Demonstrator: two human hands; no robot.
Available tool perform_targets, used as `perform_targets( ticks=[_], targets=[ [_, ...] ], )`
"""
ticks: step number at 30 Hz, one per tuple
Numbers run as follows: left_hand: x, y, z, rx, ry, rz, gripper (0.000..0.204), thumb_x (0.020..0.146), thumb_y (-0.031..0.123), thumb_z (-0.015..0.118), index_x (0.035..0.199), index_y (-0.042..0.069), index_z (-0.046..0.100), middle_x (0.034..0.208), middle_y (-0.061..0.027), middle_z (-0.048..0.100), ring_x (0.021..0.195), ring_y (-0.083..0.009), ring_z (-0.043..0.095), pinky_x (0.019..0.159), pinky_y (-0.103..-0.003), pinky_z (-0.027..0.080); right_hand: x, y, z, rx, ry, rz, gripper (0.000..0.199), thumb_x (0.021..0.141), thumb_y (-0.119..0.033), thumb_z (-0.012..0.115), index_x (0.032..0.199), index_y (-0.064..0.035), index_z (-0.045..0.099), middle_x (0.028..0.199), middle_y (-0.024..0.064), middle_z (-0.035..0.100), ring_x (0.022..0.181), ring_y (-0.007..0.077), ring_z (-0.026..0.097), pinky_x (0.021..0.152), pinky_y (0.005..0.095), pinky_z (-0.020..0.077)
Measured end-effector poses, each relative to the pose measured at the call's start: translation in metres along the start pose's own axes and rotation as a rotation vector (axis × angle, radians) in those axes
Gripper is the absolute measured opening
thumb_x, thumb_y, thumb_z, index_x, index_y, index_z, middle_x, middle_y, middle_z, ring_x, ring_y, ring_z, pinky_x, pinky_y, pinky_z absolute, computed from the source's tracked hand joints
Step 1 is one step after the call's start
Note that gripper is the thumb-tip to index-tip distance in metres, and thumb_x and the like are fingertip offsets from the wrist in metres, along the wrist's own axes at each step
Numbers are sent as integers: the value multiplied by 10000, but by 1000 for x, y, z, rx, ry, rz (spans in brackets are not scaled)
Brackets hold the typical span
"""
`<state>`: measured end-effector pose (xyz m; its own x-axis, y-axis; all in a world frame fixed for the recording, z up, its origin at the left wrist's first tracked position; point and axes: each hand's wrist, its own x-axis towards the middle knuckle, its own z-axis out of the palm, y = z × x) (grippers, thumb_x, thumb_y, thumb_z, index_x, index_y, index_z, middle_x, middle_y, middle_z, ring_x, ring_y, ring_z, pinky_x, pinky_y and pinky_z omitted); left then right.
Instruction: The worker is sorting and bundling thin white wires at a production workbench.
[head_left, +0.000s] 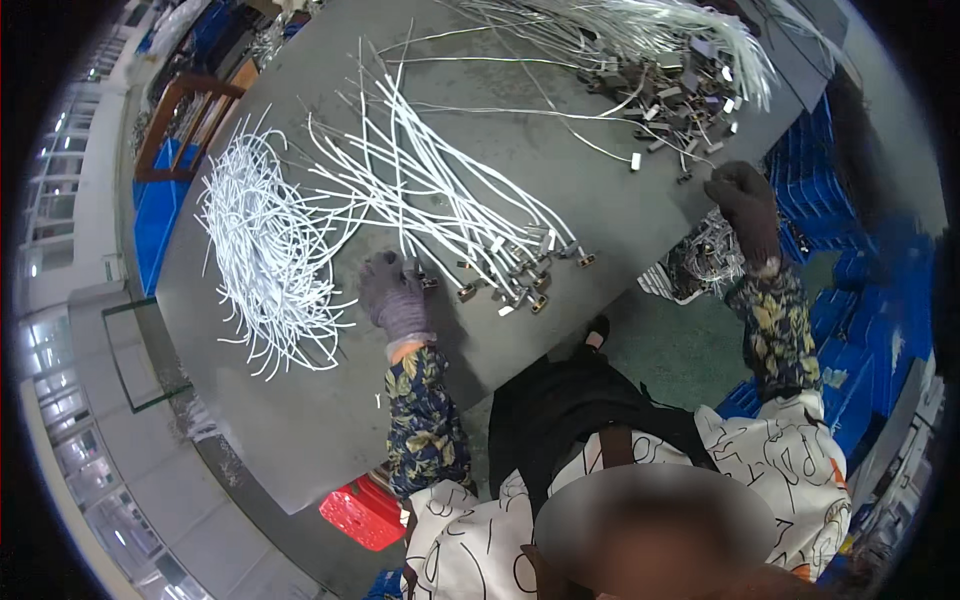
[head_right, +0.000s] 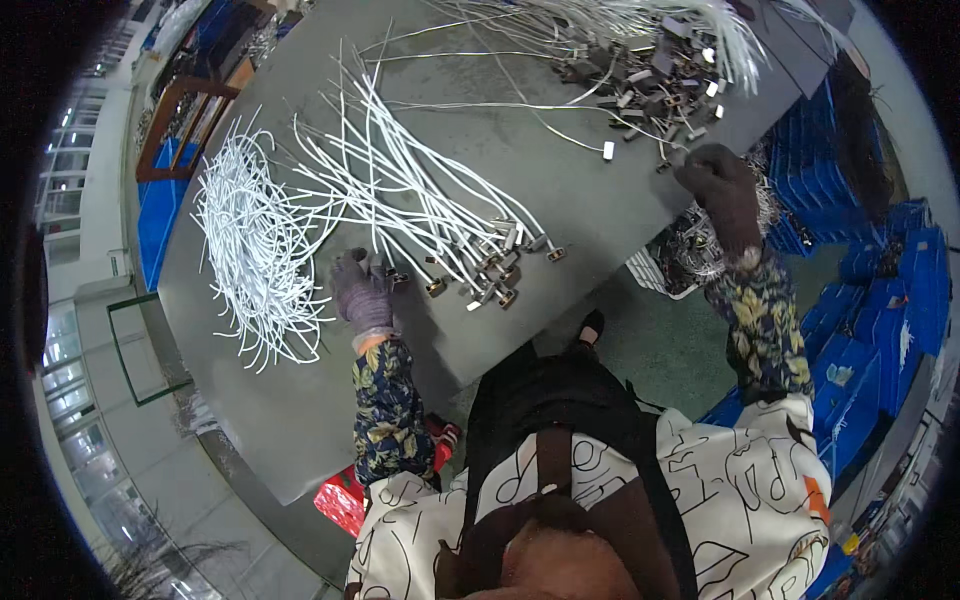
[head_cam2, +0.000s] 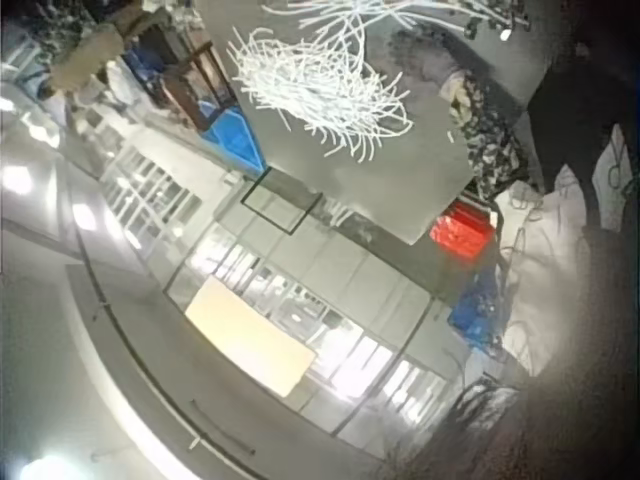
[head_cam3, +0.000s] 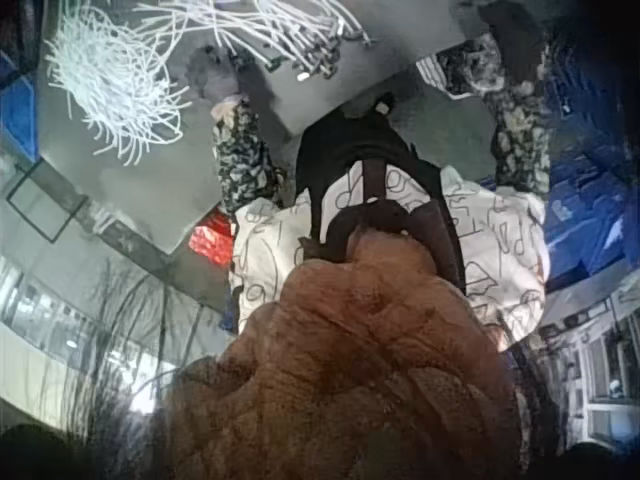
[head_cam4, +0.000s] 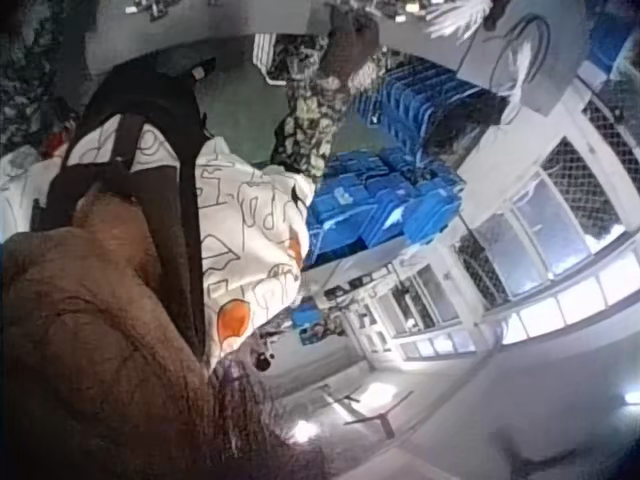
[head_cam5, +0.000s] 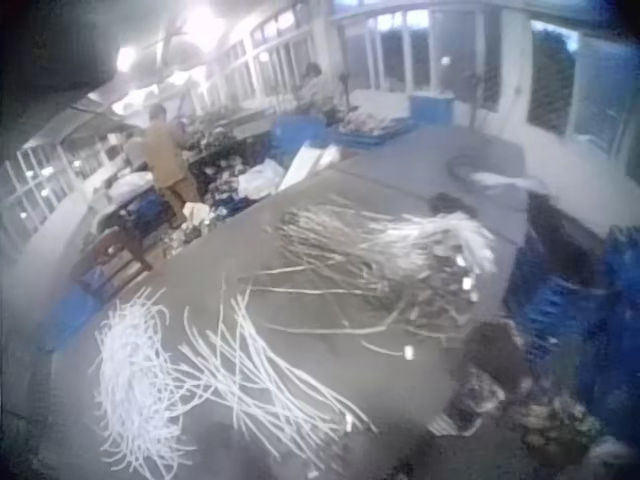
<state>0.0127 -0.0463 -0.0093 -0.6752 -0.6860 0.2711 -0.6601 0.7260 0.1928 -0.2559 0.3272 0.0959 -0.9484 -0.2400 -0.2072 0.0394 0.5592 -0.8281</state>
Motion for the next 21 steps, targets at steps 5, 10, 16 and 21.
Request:
perform_targets(
  ticks=[5,10,16,21],
  targets=[
    [-49,110,-24,-531,-89,309,218,830,207,603,985,55,623,889,-130,646,870,-311,612,777,-380,482,-68,24,-46,-55,289,-198,253,742,-135,687,932,16,616,736,50,583,670,115,543,614,273,446],
    [-94,228,-10,-1237,-1059,-46,231,887,164,508,1038,20,605,967,-64,630,897,-171,587,795,-303,474,-87,59,-65,-225,342,-276,272,768,-149,707,974,0,609,865,100,610,716,153,575,648,287,461],
    [-68,284,63,-2098,-1143,-398,223,940,259,456,799,90,415,740,-12,379,644,-140,370,632,-265,381,-83,82,-41,-218,196,-368,255,752,-176,695,957,-36,636,841,121,603,743,232,609,636,352,489],
    [26,297,99,-2158,-1042,-812,391,928,430,471,973,51,555,926,-107,579,905,-259,600,702,-373,490,-68,67,-22,-456,184,-762,253,722,-186,662,926,-36,643,834,137,593,766,288,617,644,385,508]
  ],
)
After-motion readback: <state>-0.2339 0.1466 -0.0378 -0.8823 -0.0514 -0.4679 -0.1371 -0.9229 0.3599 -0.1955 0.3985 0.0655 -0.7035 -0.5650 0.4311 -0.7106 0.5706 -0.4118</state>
